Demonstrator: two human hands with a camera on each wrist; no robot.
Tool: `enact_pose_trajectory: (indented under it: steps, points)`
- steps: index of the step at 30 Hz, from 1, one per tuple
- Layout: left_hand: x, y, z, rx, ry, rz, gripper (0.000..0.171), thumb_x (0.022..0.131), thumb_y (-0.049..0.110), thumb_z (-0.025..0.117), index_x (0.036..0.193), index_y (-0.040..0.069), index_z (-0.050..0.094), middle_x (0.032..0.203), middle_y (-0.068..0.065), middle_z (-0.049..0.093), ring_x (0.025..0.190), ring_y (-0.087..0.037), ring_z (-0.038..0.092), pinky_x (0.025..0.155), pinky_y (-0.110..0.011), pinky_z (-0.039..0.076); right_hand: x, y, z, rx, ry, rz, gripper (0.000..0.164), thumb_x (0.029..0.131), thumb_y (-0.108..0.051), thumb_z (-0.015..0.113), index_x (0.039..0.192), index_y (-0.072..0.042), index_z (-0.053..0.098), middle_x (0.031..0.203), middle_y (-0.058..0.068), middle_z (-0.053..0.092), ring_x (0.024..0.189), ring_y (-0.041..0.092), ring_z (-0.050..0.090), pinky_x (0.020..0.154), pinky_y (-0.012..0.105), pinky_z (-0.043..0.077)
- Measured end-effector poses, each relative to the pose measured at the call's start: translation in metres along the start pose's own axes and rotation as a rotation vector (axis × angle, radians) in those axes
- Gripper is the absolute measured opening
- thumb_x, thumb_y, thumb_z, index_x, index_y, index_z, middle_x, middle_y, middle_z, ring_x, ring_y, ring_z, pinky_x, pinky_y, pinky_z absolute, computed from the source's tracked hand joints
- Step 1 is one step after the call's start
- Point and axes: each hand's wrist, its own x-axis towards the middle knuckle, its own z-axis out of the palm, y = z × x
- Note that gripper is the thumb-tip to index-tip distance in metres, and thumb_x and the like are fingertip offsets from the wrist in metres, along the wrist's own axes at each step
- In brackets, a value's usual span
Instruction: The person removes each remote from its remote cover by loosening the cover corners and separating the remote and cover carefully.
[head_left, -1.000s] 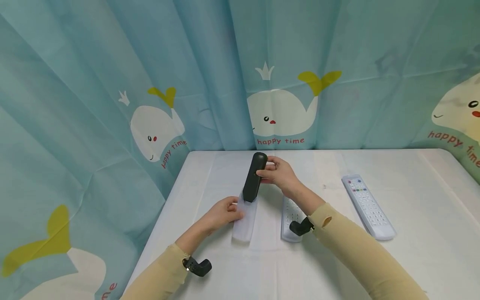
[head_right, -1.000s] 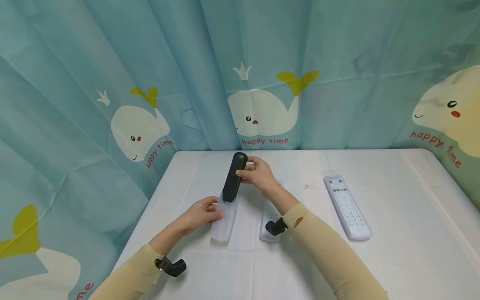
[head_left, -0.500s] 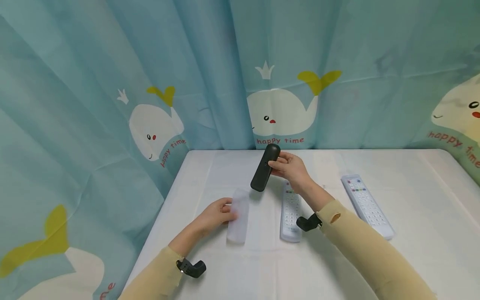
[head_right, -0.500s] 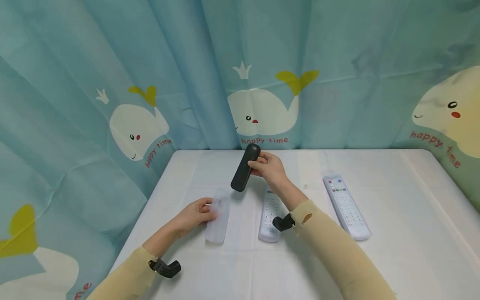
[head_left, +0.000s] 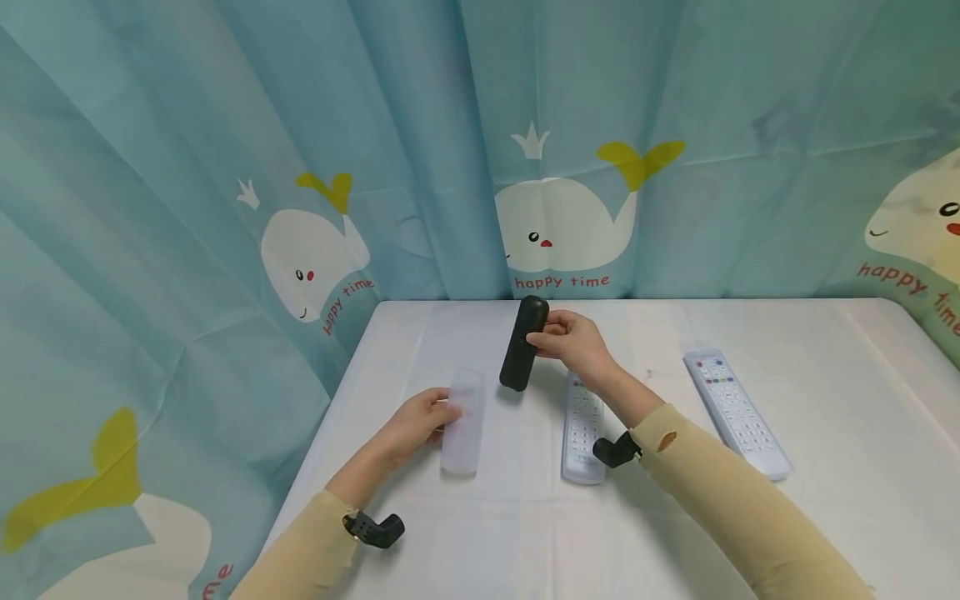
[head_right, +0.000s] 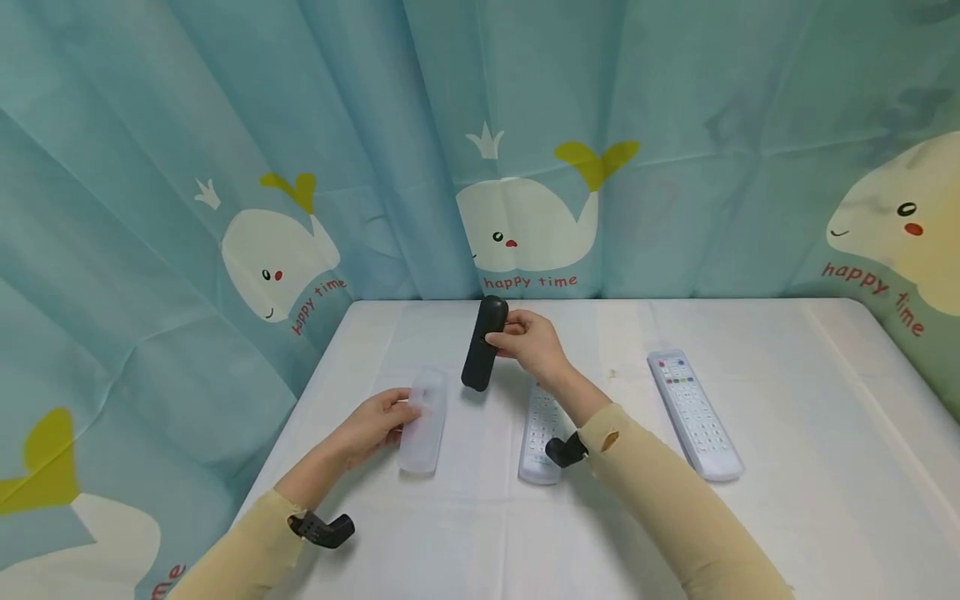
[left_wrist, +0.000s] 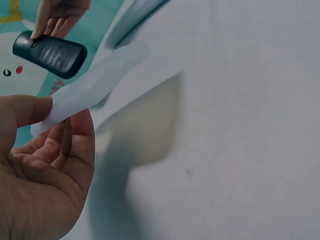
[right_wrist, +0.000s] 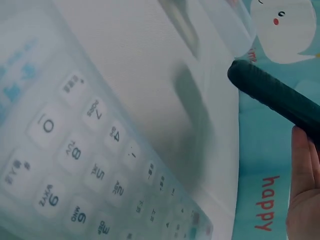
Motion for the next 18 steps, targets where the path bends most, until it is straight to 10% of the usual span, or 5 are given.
enact_pose_trajectory:
  steps: [10,18]
  points:
    - [0.006,0.002,-0.014,0.036,0.077,-0.017,0.048,0.102,0.021,0.063,0.144,-0.002,0.052,0.119,-0.014,0.064,0.094,-0.023,0.059,0.074,-0.031,0.051,-0.007,-0.001,0.019,-0.361,-0.063,-0.101,0.029,0.092,-0.012,0.078,0.115,-0.004,0.062,0.109,0.012,0.072,0.101,0.025,0.070,0.087,0.038,0.057]
    - [0.018,0.000,-0.024,0.051,0.109,-0.078,0.046,0.102,0.019,0.064,0.142,0.000,0.054,0.111,-0.011,0.065,0.086,-0.019,0.055,0.065,-0.027,0.046,-0.016,0.002,0.036,-0.753,-0.213,-0.375,0.022,0.091,-0.009,0.079,0.108,-0.013,0.066,0.111,0.004,0.075,0.102,0.020,0.072,0.084,0.036,0.058]
